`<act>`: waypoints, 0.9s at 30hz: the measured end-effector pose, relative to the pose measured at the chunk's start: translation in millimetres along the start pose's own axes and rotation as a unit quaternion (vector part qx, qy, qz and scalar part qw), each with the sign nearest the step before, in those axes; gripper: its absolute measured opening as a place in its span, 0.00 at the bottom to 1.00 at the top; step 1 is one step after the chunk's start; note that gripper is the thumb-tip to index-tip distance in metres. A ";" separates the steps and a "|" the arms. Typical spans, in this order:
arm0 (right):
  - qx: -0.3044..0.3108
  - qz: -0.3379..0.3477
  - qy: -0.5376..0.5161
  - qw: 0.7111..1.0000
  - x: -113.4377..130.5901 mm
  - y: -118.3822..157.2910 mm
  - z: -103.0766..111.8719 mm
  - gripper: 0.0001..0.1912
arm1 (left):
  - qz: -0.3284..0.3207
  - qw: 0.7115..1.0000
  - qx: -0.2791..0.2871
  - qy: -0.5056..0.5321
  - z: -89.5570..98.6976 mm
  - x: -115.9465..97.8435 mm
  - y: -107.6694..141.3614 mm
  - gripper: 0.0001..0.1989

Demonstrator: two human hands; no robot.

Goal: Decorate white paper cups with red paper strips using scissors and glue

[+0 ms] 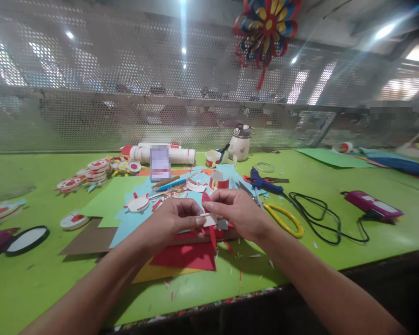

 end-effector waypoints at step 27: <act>0.022 0.035 -0.033 0.999 0.0 -4.1 1.6 0.14 | 0.004 1.000 -0.009 0.005 -1.9 -0.2 1.0 0.11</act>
Point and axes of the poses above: each hand's wrist, its own y-axis away from the middle knuckle, its own z-axis out of the back of the hand, x = y × z, the point moved 6 cm from there along -y, towards the middle knuckle, and after that the axes turned 12 degrees about x, right-handed, at the moved point
